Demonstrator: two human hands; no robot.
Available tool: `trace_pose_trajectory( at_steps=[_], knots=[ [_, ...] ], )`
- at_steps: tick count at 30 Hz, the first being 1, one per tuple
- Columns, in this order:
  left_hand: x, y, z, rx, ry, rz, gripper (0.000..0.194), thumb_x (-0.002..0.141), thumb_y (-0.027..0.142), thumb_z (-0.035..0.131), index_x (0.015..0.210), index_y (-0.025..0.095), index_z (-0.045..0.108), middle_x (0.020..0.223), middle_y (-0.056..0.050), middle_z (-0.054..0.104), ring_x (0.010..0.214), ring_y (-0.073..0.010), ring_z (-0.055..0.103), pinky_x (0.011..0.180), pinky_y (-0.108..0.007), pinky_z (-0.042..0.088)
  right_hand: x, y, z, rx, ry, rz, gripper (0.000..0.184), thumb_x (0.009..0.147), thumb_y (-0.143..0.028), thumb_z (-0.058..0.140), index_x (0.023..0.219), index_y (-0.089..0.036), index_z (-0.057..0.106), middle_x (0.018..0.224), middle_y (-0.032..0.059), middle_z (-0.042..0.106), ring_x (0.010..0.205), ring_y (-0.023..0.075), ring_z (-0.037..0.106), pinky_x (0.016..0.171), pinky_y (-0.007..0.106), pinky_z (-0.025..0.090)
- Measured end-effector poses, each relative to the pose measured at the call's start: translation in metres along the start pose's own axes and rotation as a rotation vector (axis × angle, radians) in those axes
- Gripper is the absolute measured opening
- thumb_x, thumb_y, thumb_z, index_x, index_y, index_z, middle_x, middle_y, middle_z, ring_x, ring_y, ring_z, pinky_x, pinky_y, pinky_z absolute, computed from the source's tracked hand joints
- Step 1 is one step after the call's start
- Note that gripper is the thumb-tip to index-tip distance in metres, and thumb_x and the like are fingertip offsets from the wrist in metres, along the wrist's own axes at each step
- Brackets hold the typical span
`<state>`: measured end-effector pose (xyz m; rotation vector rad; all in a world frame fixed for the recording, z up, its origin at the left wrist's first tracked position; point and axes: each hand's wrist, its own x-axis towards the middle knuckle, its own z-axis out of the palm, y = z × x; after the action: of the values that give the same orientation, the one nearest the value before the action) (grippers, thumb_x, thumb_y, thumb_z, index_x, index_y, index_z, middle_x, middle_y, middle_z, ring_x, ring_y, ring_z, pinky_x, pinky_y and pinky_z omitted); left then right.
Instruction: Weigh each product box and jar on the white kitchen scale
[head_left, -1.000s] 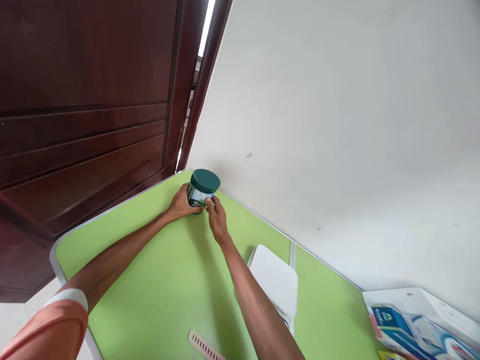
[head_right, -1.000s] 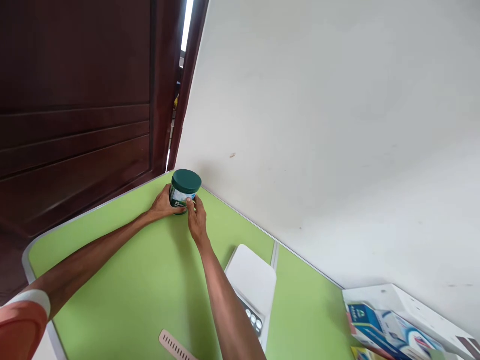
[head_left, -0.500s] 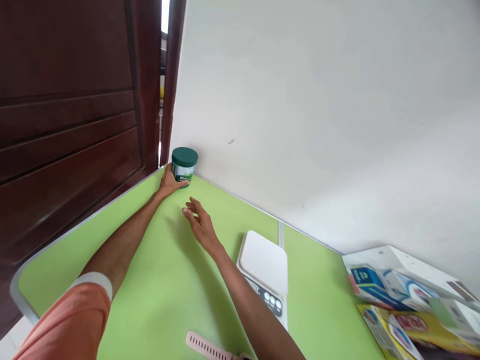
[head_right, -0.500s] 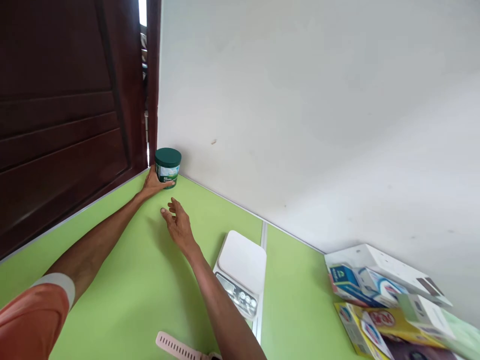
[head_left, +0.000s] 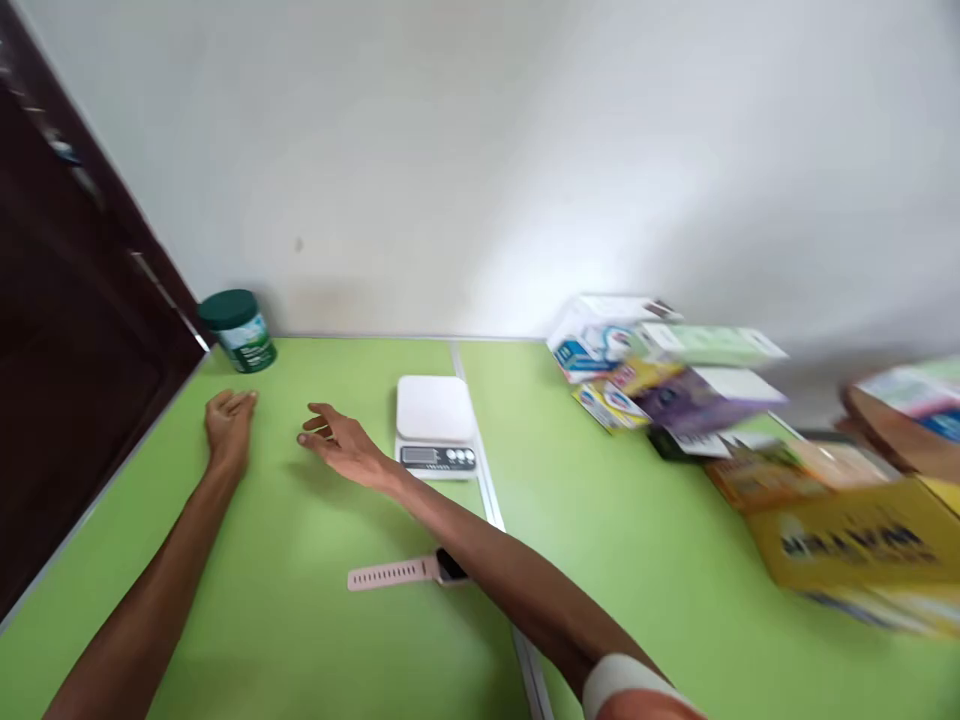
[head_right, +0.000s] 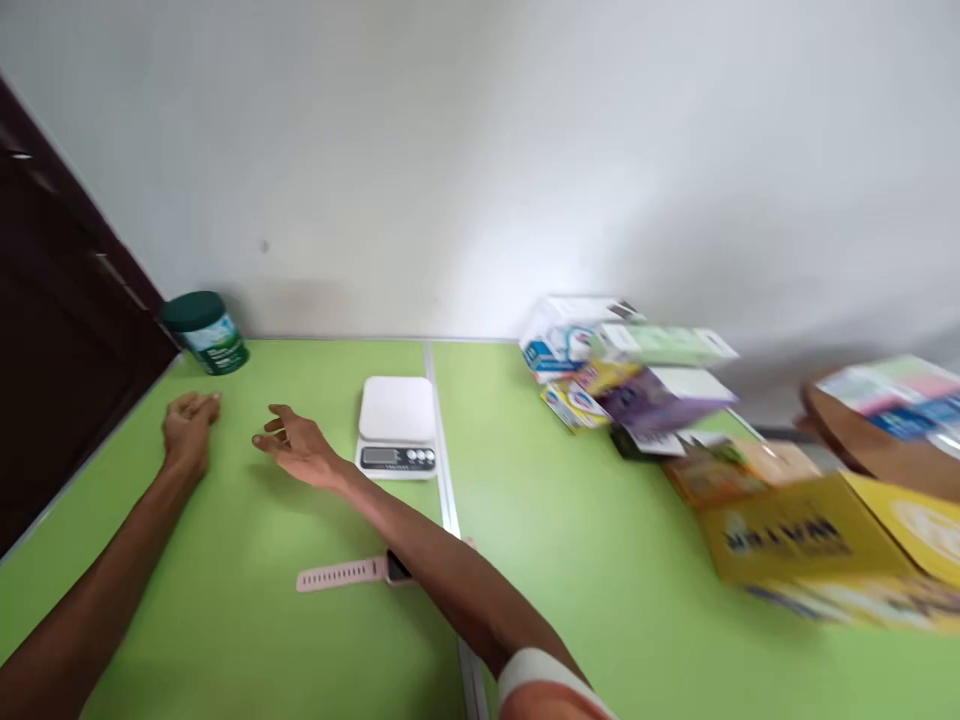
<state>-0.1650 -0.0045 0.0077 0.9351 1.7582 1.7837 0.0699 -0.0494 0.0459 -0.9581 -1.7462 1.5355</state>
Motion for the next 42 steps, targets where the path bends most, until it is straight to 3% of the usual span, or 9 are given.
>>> trace_pose_trajectory(
  at_steps=[5,9,13,20,26,30,34,38,42],
  knots=[
    [-0.092,0.059,0.022,0.025,-0.272,0.092,0.053,0.079,0.037,0.085,0.123,0.022,0.06,0.124,-0.011,0.073,0.12,-0.0261,0.072,0.112,-0.05,0.058,-0.111,-0.006,-0.056,-0.04,0.248,-0.165,0.061,0.103,-0.062,0.067,0.151,-0.025,0.06,0.133,0.0121,0.077,0.12,0.0264,0.076,0.101,0.046,0.064],
    [-0.193,0.11,0.087,0.011,-0.725,0.312,0.056,0.088,0.045,0.08,0.135,0.022,0.058,0.129,-0.012,0.072,0.114,-0.0245,0.073,0.101,-0.046,0.063,-0.206,-0.003,-0.117,-0.181,0.711,-0.232,0.044,0.107,-0.054,0.061,0.141,-0.025,0.066,0.124,0.0105,0.08,0.114,0.0255,0.077,0.096,0.044,0.064],
    [-0.274,0.124,0.166,0.003,-1.049,0.371,0.056,0.093,0.042,0.077,0.141,0.024,0.055,0.134,-0.013,0.07,0.117,-0.0248,0.072,0.098,-0.044,0.062,-0.269,0.032,-0.166,-0.329,1.054,-0.157,0.04,0.106,-0.051,0.059,0.132,-0.022,0.067,0.12,0.0138,0.079,0.111,0.0285,0.076,0.091,0.045,0.065],
    [-0.302,0.116,0.304,0.203,-1.119,0.289,0.073,0.083,0.04,0.088,0.143,0.017,0.053,0.148,-0.022,0.061,0.121,-0.0315,0.07,0.099,-0.047,0.059,-0.264,0.102,-0.247,-0.438,1.31,-0.094,0.063,0.097,-0.047,0.061,0.153,-0.02,0.052,0.144,0.0228,0.062,0.13,0.0378,0.064,0.101,0.06,0.062],
    [-0.313,0.102,0.374,0.262,-1.227,0.318,0.097,0.066,0.043,0.1,0.147,0.015,0.055,0.157,-0.026,0.053,0.146,-0.0407,0.054,0.12,-0.052,0.047,-0.231,0.137,-0.279,-0.465,1.462,-0.026,0.082,0.093,-0.039,0.058,0.165,-0.012,0.032,0.159,0.0292,0.043,0.148,0.041,0.05,0.114,0.063,0.055],
    [-0.325,0.09,0.398,0.245,-1.231,0.351,0.089,0.069,0.04,0.098,0.143,0.013,0.058,0.151,-0.025,0.059,0.15,-0.0395,0.051,0.126,-0.051,0.042,-0.221,0.142,-0.294,-0.555,1.468,0.017,0.084,0.091,-0.038,0.059,0.166,-0.011,0.031,0.159,0.0287,0.044,0.152,0.0426,0.046,0.122,0.065,0.046],
    [-0.33,0.082,0.4,0.251,-1.179,0.378,0.075,0.075,0.036,0.093,0.138,0.014,0.059,0.147,-0.023,0.062,0.146,-0.0377,0.056,0.123,-0.051,0.043,-0.221,0.139,-0.307,-0.589,1.461,0.093,0.075,0.09,-0.036,0.059,0.158,-0.011,0.043,0.146,0.0259,0.053,0.135,0.0417,0.059,0.114,0.062,0.053],
    [-0.317,0.078,0.37,0.327,-1.216,0.443,0.067,0.073,0.04,0.094,0.127,0.016,0.063,0.134,-0.02,0.068,0.135,-0.0388,0.062,0.117,-0.054,0.049,-0.235,0.135,-0.305,-0.609,1.359,0.058,0.061,0.086,-0.045,0.066,0.14,-0.018,0.06,0.129,0.0184,0.061,0.115,0.0389,0.066,0.102,0.056,0.059],
    [-0.295,0.084,0.319,0.366,-1.358,0.451,0.077,0.073,0.035,0.092,0.14,0.017,0.059,0.137,-0.02,0.067,0.128,-0.0376,0.066,0.112,-0.055,0.055,-0.254,0.125,-0.288,-0.559,1.178,-0.03,0.059,0.08,-0.065,0.075,0.121,-0.022,0.068,0.115,0.0134,0.068,0.104,0.0361,0.069,0.093,0.054,0.062]
  ],
)
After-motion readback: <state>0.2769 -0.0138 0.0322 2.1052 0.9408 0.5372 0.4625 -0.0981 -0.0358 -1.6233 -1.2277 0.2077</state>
